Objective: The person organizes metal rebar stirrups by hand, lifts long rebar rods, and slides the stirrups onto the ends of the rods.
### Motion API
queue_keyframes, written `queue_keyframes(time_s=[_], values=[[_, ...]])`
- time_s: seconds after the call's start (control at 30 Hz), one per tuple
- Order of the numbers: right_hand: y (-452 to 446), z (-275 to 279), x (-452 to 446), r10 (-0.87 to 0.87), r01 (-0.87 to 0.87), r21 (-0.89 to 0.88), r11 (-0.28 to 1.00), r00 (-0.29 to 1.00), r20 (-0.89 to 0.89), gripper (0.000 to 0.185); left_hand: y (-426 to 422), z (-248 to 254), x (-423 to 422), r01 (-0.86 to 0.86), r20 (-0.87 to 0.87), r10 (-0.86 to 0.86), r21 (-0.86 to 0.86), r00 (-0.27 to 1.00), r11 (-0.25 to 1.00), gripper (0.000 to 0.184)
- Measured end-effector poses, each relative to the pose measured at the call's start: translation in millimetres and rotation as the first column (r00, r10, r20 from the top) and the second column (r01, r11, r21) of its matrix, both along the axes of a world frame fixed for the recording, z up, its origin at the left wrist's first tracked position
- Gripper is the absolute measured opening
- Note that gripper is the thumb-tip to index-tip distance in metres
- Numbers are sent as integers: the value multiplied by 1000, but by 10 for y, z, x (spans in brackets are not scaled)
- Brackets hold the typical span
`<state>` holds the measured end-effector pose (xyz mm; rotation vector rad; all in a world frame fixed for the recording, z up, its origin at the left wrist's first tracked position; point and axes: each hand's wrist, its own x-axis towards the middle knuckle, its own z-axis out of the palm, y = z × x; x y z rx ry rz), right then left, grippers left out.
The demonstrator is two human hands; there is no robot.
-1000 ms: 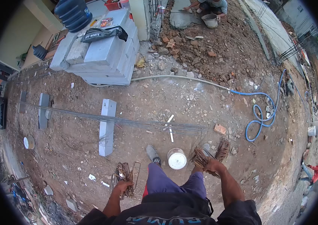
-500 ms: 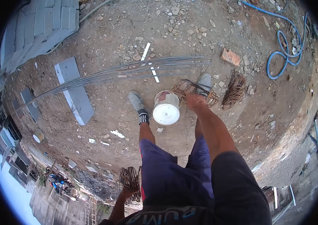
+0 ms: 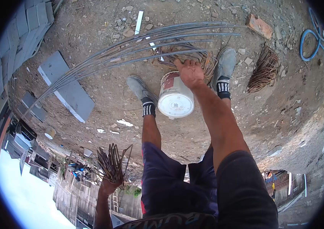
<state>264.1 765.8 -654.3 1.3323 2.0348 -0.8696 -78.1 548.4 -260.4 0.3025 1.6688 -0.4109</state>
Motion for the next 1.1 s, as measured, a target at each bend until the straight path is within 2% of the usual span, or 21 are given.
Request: queue_keyframes(time_s=[0.07, 0.17, 0.3, 0.4, 0.43, 0.47, 0.5, 0.6, 0.7, 0.73, 0.8, 0.83, 0.9, 1.0, 1.1], values=[[-7, -46, -155, -66, 69, 39, 997, 995, -72, 43, 186, -19, -52, -70, 14, 70, -15, 997, 997, 24], [-19, -148, -390, -139, 147, 55, 988, 982, -124, 40, 468, -33, 41, -108, 48, 103, 112, 993, 988, 23], [2, -304, -656, -111, 120, 140, 983, 991, -73, 40, 739, 5, 210, -403, 103, 394, 88, 913, 911, 25], [-108, -732, -737, -254, 313, 297, 902, 941, -221, 41, 591, 14, 115, -297, 190, 278, 79, 942, 952, 29], [25, -575, -764, -238, 257, 145, 955, 961, -139, 41, 631, 8, 156, -277, 218, 255, 76, 942, 958, 29], [192, -422, -769, -204, 204, -18, 979, 977, -60, 42, 722, 33, 248, -385, 162, 372, 59, 914, 921, 28], [300, -289, -773, -156, 156, -182, 971, 988, 14, 43, 715, 30, 252, -401, 153, 389, 56, 908, 914, 28], [83, -425, -715, -122, 125, 54, 991, 991, -63, 43, 871, 1, 349, -499, 137, 487, 72, 862, 863, 27], [59, -121, -608, -96, 113, 108, 988, 983, -155, 43, 881, -97, 378, -485, 189, 456, 151, 870, 862, 28], [69, 42, -570, -225, 220, -47, 974, 956, -187, 42, 913, -131, 433, -622, 196, 593, 157, 781, 767, 28], [140, 438, -497, -478, 393, -359, 847, 858, -187, 42, 1005, -315, 512, -702, 283, 647, 182, 708, 688, 32], [160, 664, -437, -597, 458, -457, 763, 770, -225, 41, 1050, -405, 592, -753, 306, 689, 200, 656, 627, 34], [149, 1060, -285, -809, 526, -653, 545, 536, -243, 40, 1138, -600, 670, -767, 353, 687, 184, 635, 614, 38], [-6, 1362, -18, -915, 651, -666, 366, 383, -128, 34, 1188, -958, 893, -826, 457, 691, 237, 560, 512, 44], [-98, 1235, 358, -853, 642, -593, 487, 496, -164, 44, 1387, -1177, 1176, -903, 529, 742, 132, 412, 408, 45]])
